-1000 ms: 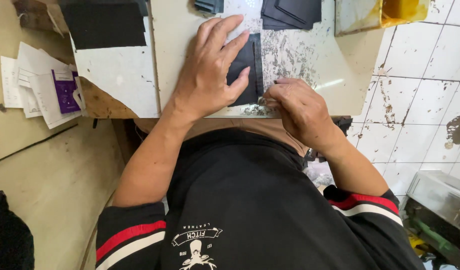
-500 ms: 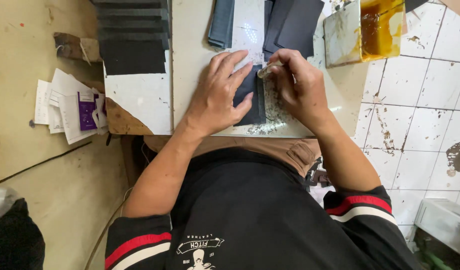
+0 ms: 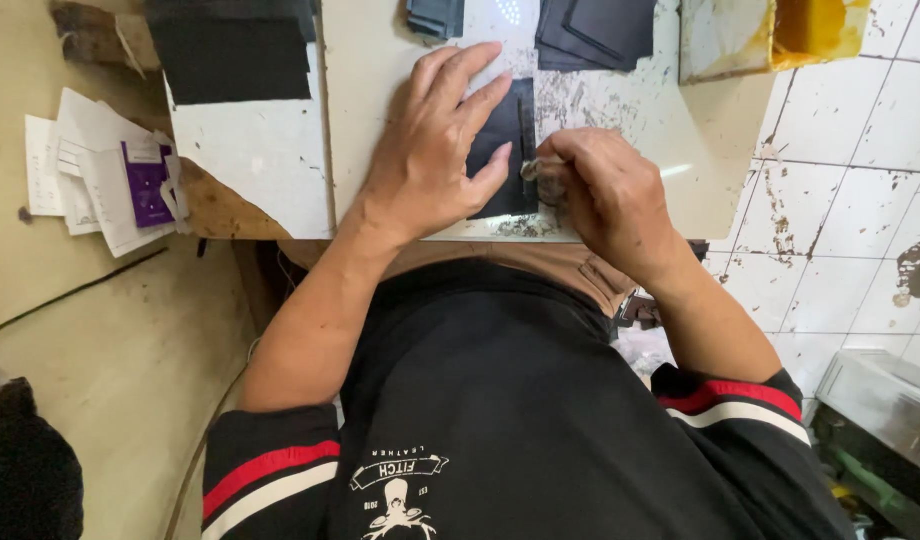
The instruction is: The person applies glue to the edges of small black leather pieces using a brush and then presses them together. They repeat this process for multiple pieces, stacking the finished ones on the table. The person also handles a large white foam board and a cardboard box.
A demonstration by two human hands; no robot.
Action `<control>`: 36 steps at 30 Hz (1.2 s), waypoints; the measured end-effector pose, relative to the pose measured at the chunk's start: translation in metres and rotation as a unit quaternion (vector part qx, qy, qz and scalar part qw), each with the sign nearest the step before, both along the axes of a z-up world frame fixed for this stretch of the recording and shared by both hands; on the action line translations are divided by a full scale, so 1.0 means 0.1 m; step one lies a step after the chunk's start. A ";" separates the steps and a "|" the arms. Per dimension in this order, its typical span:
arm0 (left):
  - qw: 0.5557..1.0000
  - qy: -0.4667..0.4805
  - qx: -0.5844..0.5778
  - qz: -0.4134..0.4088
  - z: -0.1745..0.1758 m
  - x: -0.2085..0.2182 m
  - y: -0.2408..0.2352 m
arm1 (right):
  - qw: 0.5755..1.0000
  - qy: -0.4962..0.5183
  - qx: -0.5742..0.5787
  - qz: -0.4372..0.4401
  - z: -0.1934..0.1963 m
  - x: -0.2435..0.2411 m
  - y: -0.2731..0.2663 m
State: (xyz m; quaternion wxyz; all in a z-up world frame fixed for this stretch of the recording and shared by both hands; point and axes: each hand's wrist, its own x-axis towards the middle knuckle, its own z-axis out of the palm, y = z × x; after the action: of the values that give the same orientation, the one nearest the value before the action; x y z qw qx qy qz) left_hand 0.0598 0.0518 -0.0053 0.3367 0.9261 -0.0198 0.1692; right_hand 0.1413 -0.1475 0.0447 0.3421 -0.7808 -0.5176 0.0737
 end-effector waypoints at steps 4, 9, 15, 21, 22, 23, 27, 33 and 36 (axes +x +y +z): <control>1.000 -0.013 -0.011 -0.004 0.02 -0.02 0.00 | 1.000 -0.009 -0.011 0.005 -0.02 -0.13 -0.10; 1.000 -0.021 -0.014 -0.004 0.00 -0.04 0.00 | 0.999 -0.023 0.004 0.042 -0.01 -0.18 -0.14; 1.000 -0.022 0.007 0.006 0.03 -0.05 -0.01 | 0.998 0.000 -0.012 0.054 0.02 -0.19 -0.21; 1.000 -0.023 0.001 0.014 -0.01 -0.02 -0.01 | 0.992 0.090 -0.011 -0.090 0.10 -0.16 -0.31; 1.000 -0.027 0.002 0.015 0.00 -0.02 -0.01 | 0.992 0.087 -0.009 -0.090 0.07 -0.12 -0.28; 1.000 -0.022 -0.002 0.014 0.00 -0.02 -0.01 | 0.990 0.111 0.027 -0.085 0.04 -0.08 -0.26; 1.000 -0.006 0.011 0.020 -0.02 -0.01 -0.03 | 0.990 0.094 0.065 -0.081 0.03 0.06 -0.03; 1.000 0.003 -0.005 0.018 0.03 -0.03 -0.03 | 0.996 0.006 0.051 -0.072 -0.06 0.18 0.22; 1.000 -0.003 -0.015 0.017 0.06 -0.03 -0.03 | 0.998 -0.017 0.047 -0.041 -0.01 0.15 0.20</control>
State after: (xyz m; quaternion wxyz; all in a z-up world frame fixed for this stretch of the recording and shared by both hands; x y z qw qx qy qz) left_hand 0.0569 0.0490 0.0012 0.3476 0.9205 -0.0022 0.1783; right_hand 0.1567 -0.1279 0.0435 0.3720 -0.7854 -0.4942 0.0217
